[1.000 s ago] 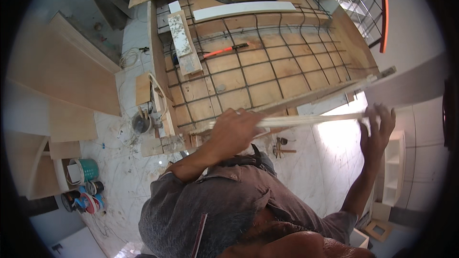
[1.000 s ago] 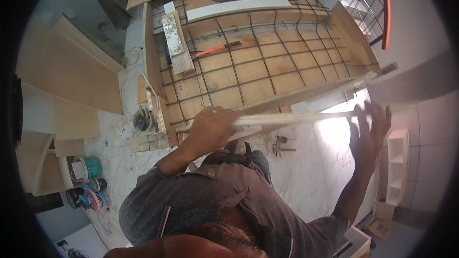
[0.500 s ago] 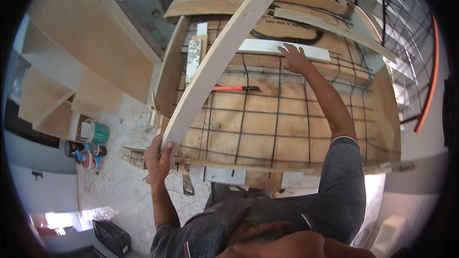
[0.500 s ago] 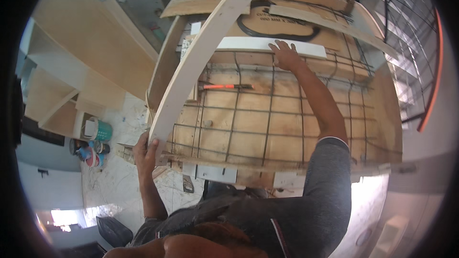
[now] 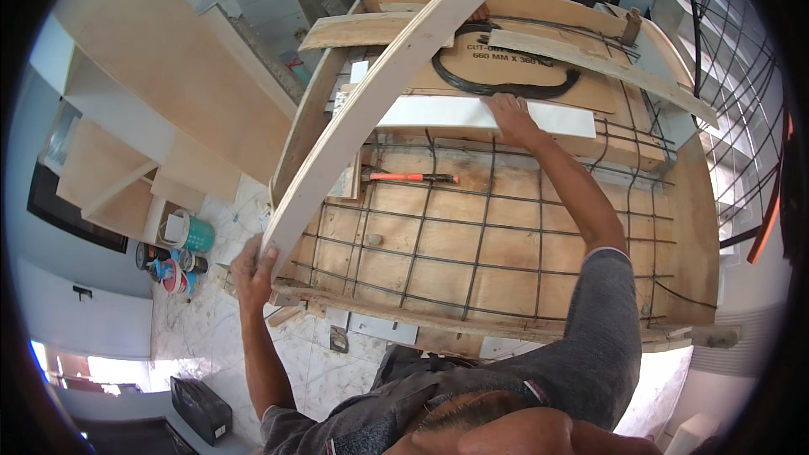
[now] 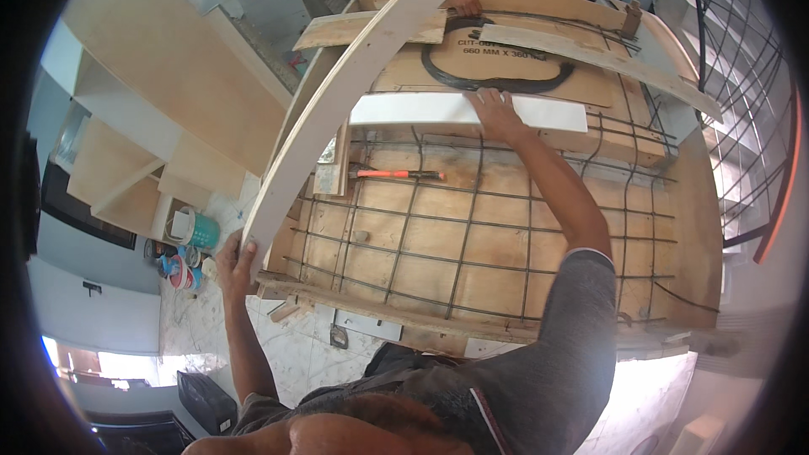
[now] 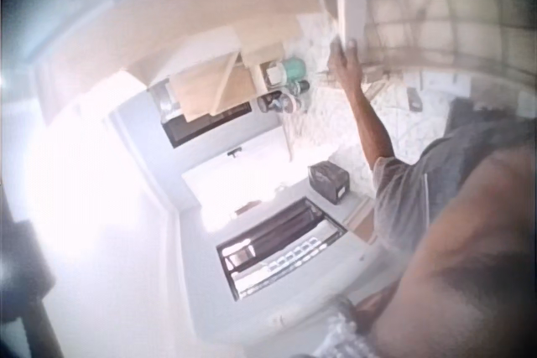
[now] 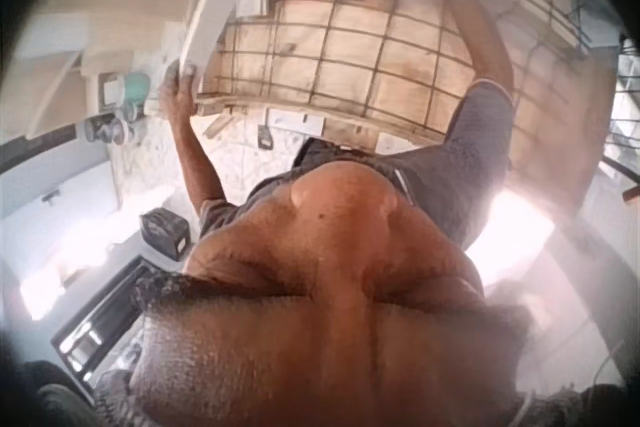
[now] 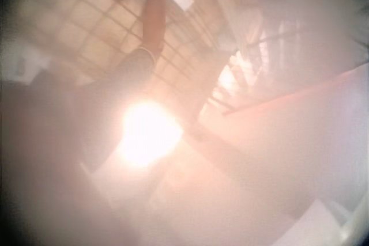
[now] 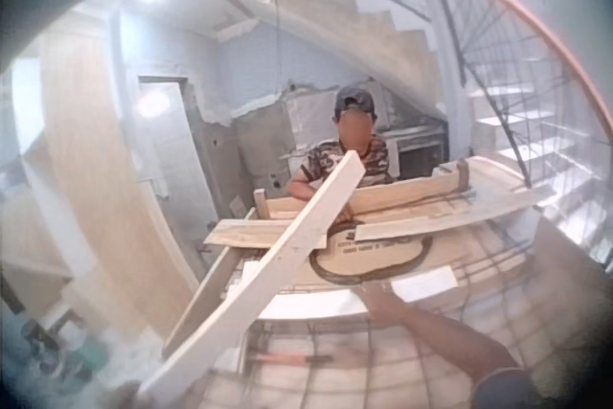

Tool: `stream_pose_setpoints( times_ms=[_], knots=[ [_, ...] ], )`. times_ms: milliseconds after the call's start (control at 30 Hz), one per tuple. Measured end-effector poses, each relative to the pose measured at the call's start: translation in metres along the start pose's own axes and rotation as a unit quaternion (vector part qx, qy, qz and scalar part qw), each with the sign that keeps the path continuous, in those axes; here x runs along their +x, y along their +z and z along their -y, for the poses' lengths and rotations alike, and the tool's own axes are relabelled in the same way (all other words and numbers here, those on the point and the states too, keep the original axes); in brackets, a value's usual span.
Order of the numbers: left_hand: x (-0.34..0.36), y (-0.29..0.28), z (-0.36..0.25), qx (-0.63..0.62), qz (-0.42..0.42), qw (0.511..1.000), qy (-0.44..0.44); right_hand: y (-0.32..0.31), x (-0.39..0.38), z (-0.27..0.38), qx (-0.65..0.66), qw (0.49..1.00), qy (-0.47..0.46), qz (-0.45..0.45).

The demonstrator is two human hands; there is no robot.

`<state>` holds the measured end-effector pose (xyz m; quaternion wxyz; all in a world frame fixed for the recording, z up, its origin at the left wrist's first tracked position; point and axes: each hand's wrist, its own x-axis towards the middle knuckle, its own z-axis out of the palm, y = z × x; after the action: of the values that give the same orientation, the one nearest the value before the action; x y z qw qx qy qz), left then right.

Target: The person saws a piece of wood by hand, uses pliers to adjust wires on a metal grid, and positions wooden planks within a larger wooden frame structure.

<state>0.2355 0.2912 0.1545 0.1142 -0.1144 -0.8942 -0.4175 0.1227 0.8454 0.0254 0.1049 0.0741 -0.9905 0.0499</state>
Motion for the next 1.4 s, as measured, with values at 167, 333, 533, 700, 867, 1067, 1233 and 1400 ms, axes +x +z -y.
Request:
stream_pose_setpoints(
  times_ms=[167, 333, 533, 700, 867, 1067, 1233, 1400],
  knots=[
    [0.063, 0.033, -0.025, 0.05, 0.074, 0.994, 0.06, 0.003, -0.123, 0.03, 0.071, 0.989, -0.11, 0.067],
    [0.155, 0.122, -0.04, 0.081, 0.103, 0.961, 0.245, 0.014, -0.197, 0.067, 0.104, 0.967, -0.076, 0.22],
    [0.239, 0.245, -0.065, 0.117, 0.17, 0.911, 0.357, 0.041, -0.22, 0.063, 0.11, 0.968, -0.075, 0.213],
    [0.294, 0.32, -0.064, 0.186, 0.195, 0.872, 0.41, 0.051, -0.228, 0.064, 0.113, 0.975, -0.068, 0.177],
    [0.333, 0.369, -0.023, 0.164, 0.202, 0.86, 0.44, 0.055, -0.228, 0.066, 0.094, 0.98, -0.077, 0.158],
    [0.338, 0.404, -0.016, 0.216, 0.255, 0.863, 0.378, 0.054, -0.228, 0.06, 0.091, 0.983, -0.049, 0.154],
    [0.349, 0.421, -0.01, 0.274, 0.227, 0.871, 0.338, 0.047, -0.218, 0.058, 0.094, 0.978, -0.05, 0.18],
    [0.334, 0.431, -0.004, 0.335, 0.193, 0.878, 0.281, 0.055, -0.217, 0.059, 0.087, 0.977, -0.031, 0.19]
  ],
)
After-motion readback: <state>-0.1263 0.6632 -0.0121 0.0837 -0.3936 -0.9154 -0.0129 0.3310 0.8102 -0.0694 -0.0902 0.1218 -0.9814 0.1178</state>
